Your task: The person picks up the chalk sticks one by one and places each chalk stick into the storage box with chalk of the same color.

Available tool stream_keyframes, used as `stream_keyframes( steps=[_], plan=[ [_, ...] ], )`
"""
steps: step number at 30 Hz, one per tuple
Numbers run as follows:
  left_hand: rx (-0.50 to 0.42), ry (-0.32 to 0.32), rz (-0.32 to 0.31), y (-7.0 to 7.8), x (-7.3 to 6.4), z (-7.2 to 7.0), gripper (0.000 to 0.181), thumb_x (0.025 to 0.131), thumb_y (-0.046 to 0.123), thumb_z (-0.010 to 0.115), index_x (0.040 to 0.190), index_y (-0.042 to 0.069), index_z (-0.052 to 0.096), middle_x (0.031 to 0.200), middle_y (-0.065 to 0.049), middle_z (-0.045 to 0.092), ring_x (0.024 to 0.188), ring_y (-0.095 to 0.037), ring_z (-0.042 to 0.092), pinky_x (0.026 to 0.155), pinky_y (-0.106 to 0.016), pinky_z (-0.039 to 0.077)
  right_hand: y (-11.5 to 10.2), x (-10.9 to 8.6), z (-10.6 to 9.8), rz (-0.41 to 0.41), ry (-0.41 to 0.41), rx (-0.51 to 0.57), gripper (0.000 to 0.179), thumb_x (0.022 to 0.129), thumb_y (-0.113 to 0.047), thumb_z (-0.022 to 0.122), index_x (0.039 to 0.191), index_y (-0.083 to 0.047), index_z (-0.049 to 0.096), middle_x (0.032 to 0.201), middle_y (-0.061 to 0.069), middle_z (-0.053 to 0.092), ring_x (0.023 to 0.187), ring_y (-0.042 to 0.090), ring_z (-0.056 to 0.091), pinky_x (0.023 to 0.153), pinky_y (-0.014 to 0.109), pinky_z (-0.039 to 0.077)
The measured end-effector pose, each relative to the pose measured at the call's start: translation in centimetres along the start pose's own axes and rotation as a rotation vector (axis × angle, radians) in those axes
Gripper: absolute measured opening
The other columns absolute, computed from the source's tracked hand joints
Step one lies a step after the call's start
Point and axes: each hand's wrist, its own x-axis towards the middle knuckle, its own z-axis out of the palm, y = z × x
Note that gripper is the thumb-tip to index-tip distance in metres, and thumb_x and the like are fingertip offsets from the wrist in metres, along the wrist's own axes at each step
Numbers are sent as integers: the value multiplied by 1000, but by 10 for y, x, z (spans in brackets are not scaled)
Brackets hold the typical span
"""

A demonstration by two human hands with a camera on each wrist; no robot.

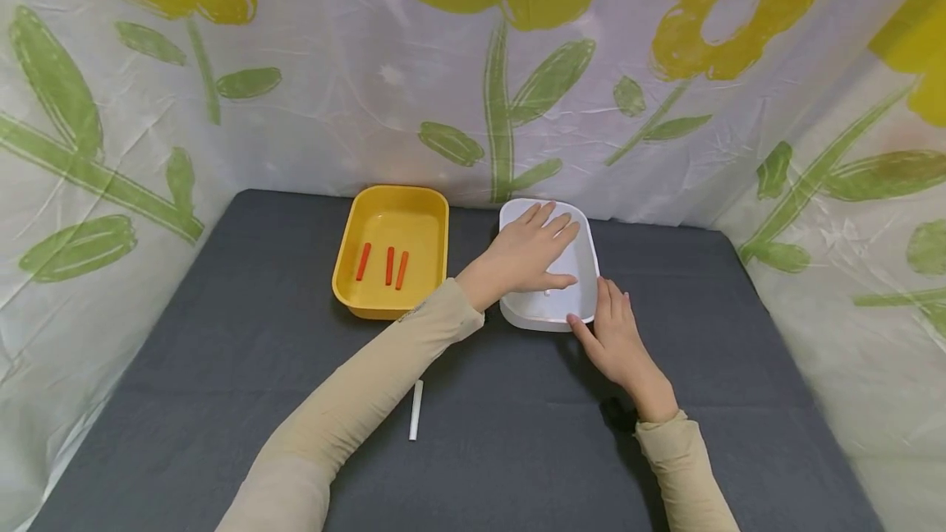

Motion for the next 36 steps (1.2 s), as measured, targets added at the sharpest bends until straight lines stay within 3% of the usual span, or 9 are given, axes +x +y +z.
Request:
stream_keyframes(
  steps=[5,14,19,24,29,36],
  plan=[
    [-23,86,56,2,-26,-14,80,96,63,47,154,10,34,152,-9,43,144,-31,32,121,-42,19,1,0,-1,-1,-8,6,78,104,-33,49,149,17,9,150,39,16,142,52,16,115,65,9],
    [-331,188,50,-8,-93,-22,74,94,54,60,149,7,43,144,-11,52,137,-29,43,119,-40,24,1,0,-1,0,-8,0,79,104,-34,50,149,17,9,151,39,14,144,51,11,116,64,8],
    [-424,217,43,-15,-136,-9,71,91,51,66,144,6,50,141,-10,55,136,-28,45,117,-43,28,1,0,0,1,-8,8,79,103,-32,51,149,17,10,151,39,14,144,50,12,116,64,7],
    [-440,223,19,-16,-174,9,70,88,49,70,140,6,54,139,-11,56,134,-30,47,112,-44,37,0,0,-1,7,-7,15,79,103,-33,51,149,17,10,151,39,15,144,50,12,117,63,7],
    [-431,216,14,-12,-199,22,70,85,48,75,136,4,57,134,-11,59,128,-30,52,112,-47,36,1,0,-1,12,-3,16,79,103,-33,51,149,16,10,151,39,15,145,49,11,117,63,7],
    [-433,123,9,-3,-226,39,79,78,54,80,132,0,58,133,-12,59,130,-34,50,111,-51,37,1,1,-1,15,-11,20,79,103,-34,50,150,16,10,152,38,14,145,49,10,117,62,6]
  ],
)
